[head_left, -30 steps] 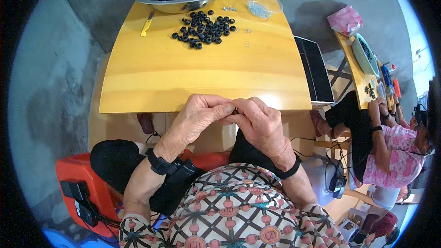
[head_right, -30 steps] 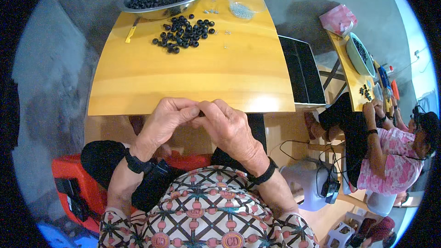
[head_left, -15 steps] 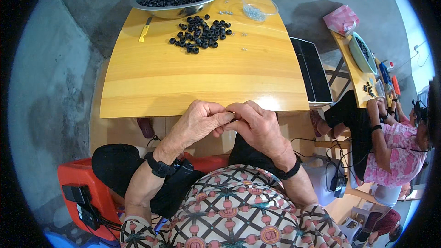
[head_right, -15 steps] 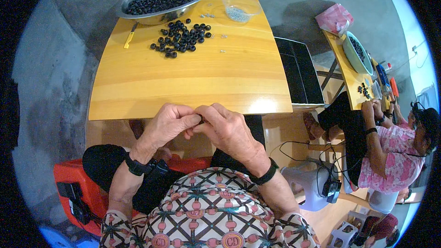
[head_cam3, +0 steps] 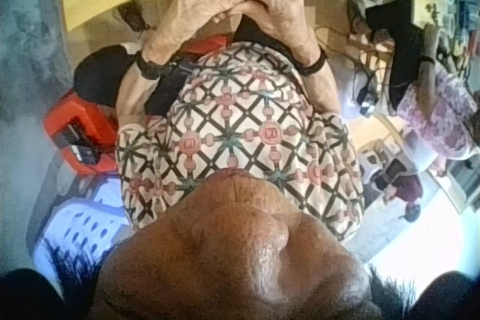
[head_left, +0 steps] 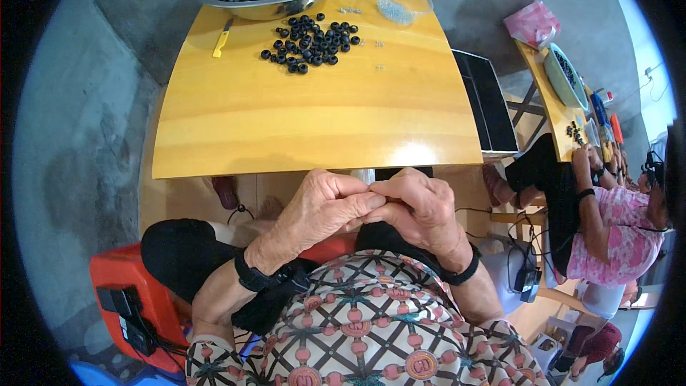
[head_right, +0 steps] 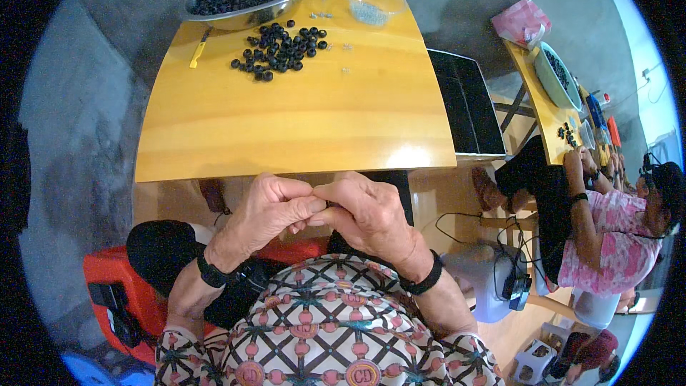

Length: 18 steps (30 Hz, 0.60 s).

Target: Assembling small black plastic or rubber components at a table.

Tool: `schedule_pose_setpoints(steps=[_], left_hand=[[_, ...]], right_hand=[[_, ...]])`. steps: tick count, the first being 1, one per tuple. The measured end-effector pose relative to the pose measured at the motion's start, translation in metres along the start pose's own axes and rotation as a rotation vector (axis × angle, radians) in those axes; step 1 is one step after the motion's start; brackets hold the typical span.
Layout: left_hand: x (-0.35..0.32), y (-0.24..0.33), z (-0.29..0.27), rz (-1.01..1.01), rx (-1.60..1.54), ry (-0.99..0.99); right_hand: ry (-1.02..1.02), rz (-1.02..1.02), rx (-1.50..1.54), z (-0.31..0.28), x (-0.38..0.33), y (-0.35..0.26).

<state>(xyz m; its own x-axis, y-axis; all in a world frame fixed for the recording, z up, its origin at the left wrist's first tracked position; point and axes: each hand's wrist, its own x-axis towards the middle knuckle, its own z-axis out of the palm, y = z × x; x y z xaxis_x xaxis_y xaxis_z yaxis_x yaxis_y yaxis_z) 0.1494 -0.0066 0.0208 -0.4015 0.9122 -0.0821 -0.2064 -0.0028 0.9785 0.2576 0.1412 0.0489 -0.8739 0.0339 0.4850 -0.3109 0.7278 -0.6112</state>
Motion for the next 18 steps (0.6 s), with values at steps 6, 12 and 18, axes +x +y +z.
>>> schedule_pose_setpoints(steps=[6,12,18], left_hand=[[-0.002,0.010,0.006,0.016,0.035,0.034],[0.005,0.001,0.006,-0.011,-0.035,0.098],[-0.002,0.002,0.011,-0.161,-0.097,-0.089]], right_hand=[[0.021,-0.043,-0.035,-0.002,0.000,0.002],[0.056,-0.015,-0.040,0.007,-0.005,0.013],[-0.035,0.010,-0.016,-0.002,-0.021,0.000]])
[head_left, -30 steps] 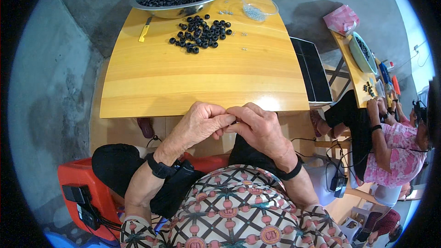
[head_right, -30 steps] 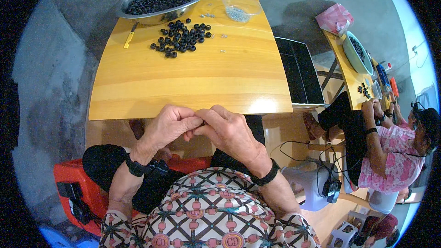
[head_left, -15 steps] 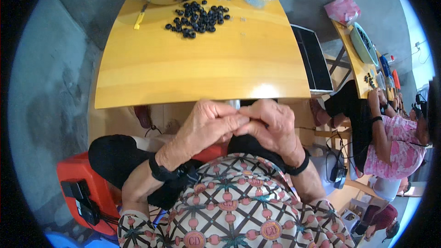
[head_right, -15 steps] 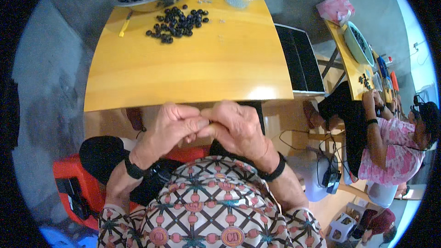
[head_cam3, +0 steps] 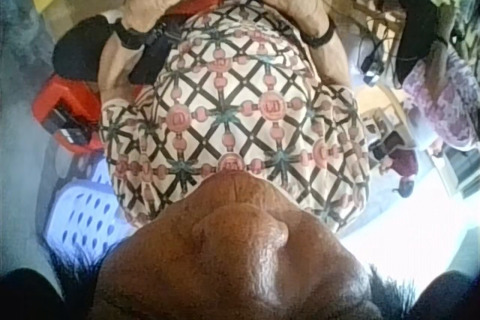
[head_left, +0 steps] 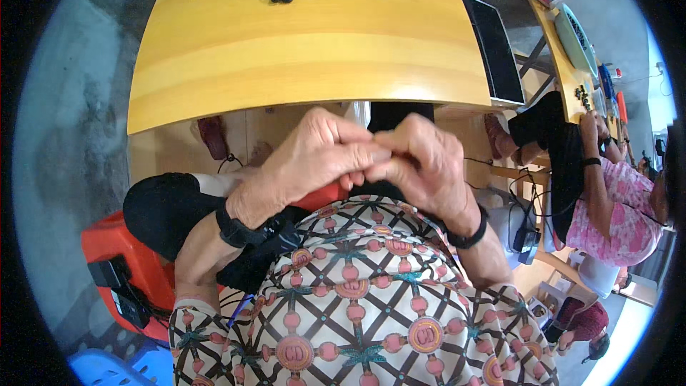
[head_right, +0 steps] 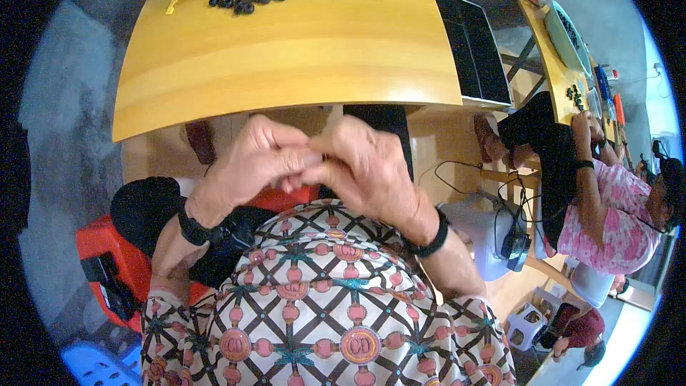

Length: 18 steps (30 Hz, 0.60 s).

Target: Assembling small black plastic or rubber components at a table.

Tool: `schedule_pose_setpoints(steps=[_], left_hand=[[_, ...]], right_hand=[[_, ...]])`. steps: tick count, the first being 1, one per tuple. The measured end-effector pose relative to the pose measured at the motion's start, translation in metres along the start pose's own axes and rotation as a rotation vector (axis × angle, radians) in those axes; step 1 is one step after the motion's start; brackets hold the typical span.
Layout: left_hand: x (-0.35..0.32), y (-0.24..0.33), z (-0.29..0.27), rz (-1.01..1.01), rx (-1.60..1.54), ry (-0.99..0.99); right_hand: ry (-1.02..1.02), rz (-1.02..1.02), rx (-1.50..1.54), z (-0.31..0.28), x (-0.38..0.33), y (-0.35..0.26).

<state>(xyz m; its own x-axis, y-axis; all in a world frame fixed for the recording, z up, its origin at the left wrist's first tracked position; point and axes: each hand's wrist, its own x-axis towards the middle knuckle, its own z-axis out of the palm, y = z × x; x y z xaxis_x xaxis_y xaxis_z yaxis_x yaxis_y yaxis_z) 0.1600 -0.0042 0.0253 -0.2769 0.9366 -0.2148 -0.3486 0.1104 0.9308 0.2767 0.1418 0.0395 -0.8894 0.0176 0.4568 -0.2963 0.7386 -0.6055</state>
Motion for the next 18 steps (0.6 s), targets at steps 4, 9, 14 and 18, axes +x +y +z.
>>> schedule_pose_setpoints(steps=[4,9,14,18], left_hand=[[-0.003,-0.017,0.010,-0.136,0.054,-0.095],[0.000,-0.026,0.017,-0.127,0.115,-0.116],[0.000,-0.019,0.005,-0.042,0.129,-0.063],[-0.002,-0.014,-0.009,0.001,0.025,-0.054]], right_hand=[[-0.030,0.045,-0.017,0.001,-0.031,-0.008],[-0.002,0.111,-0.048,0.000,-0.042,-0.009],[0.013,0.073,-0.051,0.004,-0.023,-0.005],[0.021,0.028,-0.042,0.011,-0.009,-0.001]])
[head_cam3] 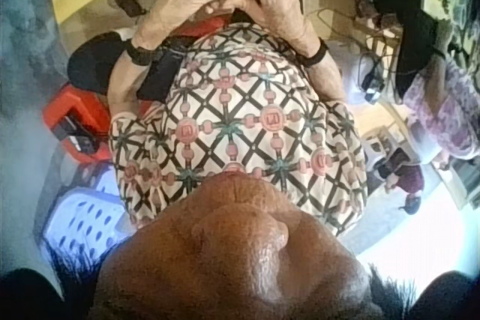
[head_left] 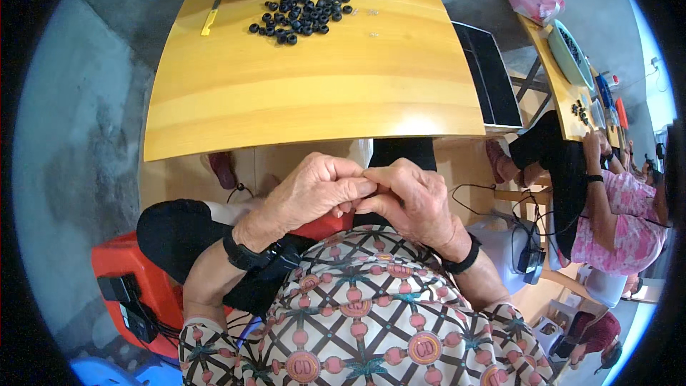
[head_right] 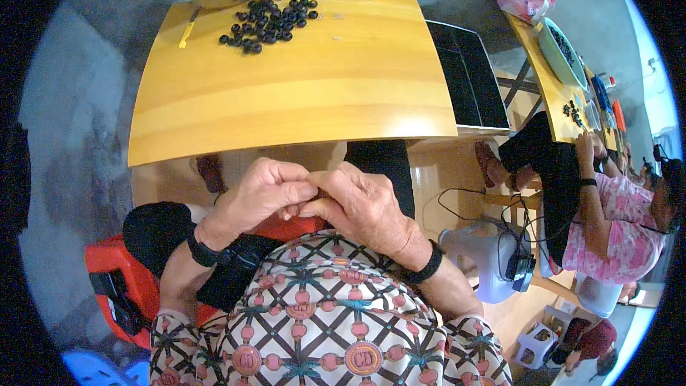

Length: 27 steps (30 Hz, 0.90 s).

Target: Assembling small black plastic or rubber components at a table.

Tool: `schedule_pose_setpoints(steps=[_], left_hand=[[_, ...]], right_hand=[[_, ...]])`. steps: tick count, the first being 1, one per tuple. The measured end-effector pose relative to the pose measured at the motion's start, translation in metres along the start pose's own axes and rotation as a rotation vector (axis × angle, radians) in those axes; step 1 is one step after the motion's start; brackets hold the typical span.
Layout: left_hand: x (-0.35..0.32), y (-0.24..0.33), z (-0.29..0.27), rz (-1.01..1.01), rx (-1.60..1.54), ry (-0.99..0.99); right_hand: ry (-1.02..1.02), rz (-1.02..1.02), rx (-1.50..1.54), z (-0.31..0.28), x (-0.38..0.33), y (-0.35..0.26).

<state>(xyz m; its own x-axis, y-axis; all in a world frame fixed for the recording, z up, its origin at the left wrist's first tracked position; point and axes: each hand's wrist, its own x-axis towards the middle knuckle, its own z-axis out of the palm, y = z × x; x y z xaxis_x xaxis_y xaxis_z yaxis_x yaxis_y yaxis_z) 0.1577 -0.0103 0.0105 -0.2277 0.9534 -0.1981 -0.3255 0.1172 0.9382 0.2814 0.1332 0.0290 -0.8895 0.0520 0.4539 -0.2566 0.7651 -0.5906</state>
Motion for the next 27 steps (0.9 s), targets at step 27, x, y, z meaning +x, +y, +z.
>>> schedule_pose_setpoints(steps=[27], left_hand=[[-0.028,-0.053,0.049,-0.069,0.166,-0.116]], right_hand=[[-0.303,0.102,0.018,-0.007,-0.077,-0.020]])
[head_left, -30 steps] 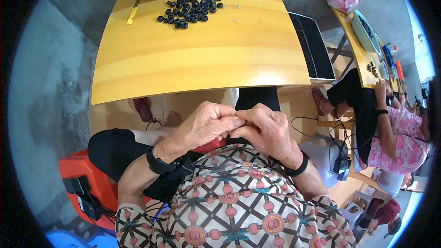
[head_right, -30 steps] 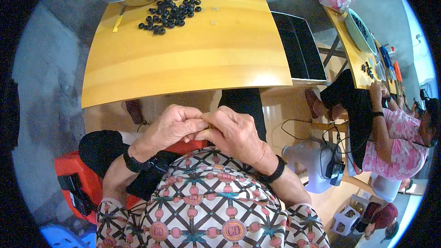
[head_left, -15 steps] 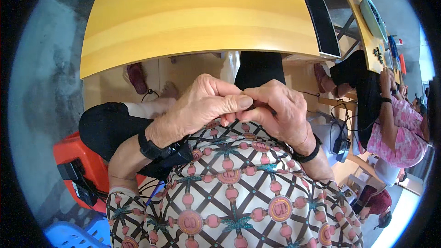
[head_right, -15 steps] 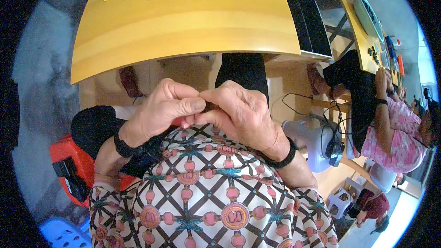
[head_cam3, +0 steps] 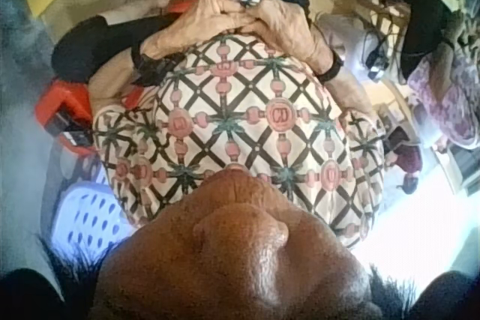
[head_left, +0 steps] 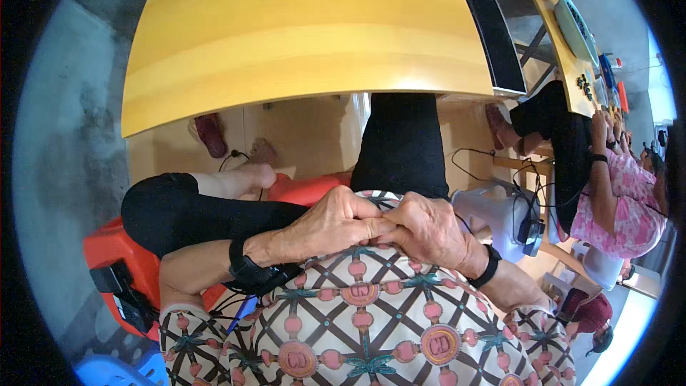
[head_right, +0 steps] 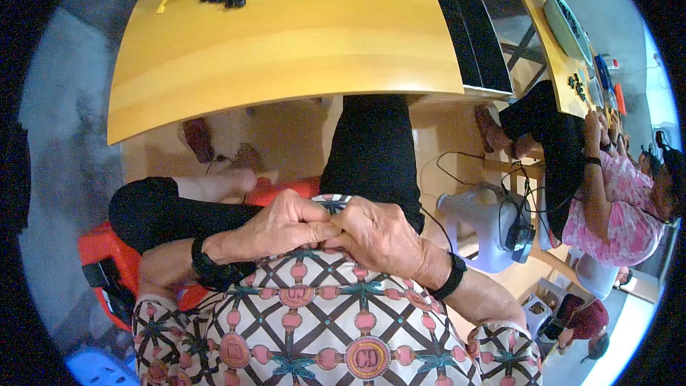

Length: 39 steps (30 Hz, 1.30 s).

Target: Assembling small black plastic or rubber components at a table.

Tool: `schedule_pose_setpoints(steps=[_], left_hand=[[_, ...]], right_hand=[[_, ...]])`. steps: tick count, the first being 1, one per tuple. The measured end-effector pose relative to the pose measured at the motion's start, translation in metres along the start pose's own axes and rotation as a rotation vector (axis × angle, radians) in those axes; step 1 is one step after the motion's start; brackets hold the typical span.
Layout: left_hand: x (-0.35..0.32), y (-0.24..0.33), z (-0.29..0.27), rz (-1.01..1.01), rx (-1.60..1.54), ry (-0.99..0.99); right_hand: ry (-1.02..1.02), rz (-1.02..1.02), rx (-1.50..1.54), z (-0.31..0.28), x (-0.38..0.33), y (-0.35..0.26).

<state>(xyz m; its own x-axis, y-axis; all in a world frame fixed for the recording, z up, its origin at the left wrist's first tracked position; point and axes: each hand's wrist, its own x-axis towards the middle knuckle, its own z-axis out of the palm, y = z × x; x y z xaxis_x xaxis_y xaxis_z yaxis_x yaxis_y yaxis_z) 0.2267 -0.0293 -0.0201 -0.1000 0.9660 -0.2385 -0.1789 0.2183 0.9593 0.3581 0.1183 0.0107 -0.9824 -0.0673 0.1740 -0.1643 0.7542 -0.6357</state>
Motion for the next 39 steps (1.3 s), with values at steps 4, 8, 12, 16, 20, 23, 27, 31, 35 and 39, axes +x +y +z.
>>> schedule_pose_setpoints(steps=[4,8,12,16,20,23,27,31,35,39], left_hand=[[0.002,-0.001,-0.005,-0.067,-0.134,-0.045],[0.006,0.009,-0.019,-0.122,-0.335,-0.060],[0.008,0.026,-0.032,-0.053,-0.360,0.031],[0.011,0.042,-0.044,-0.011,-0.368,0.104],[0.014,0.040,-0.052,0.017,-0.313,0.101],[0.013,0.039,-0.055,0.027,-0.317,0.083],[0.013,0.043,-0.054,-0.003,-0.339,0.084],[0.015,0.046,-0.053,-0.020,-0.299,0.099],[0.018,0.046,-0.054,-0.016,-0.264,0.114],[0.023,0.049,-0.051,0.034,-0.232,0.170]], right_hand=[[0.009,0.036,0.040,0.004,0.004,0.001],[0.067,0.072,0.118,-0.004,0.019,0.004],[0.187,0.008,0.147,-0.013,0.039,0.009],[0.180,-0.007,0.159,-0.023,0.055,0.010],[0.209,0.044,0.228,-0.022,0.054,0.008],[0.236,0.124,0.298,-0.019,0.052,0.008],[0.226,0.041,0.180,-0.022,0.054,0.010],[0.244,-0.040,0.114,-0.022,0.058,0.013],[0.219,-0.047,0.090,-0.026,0.061,0.015],[0.256,-0.079,0.062,-0.028,0.064,0.021]])
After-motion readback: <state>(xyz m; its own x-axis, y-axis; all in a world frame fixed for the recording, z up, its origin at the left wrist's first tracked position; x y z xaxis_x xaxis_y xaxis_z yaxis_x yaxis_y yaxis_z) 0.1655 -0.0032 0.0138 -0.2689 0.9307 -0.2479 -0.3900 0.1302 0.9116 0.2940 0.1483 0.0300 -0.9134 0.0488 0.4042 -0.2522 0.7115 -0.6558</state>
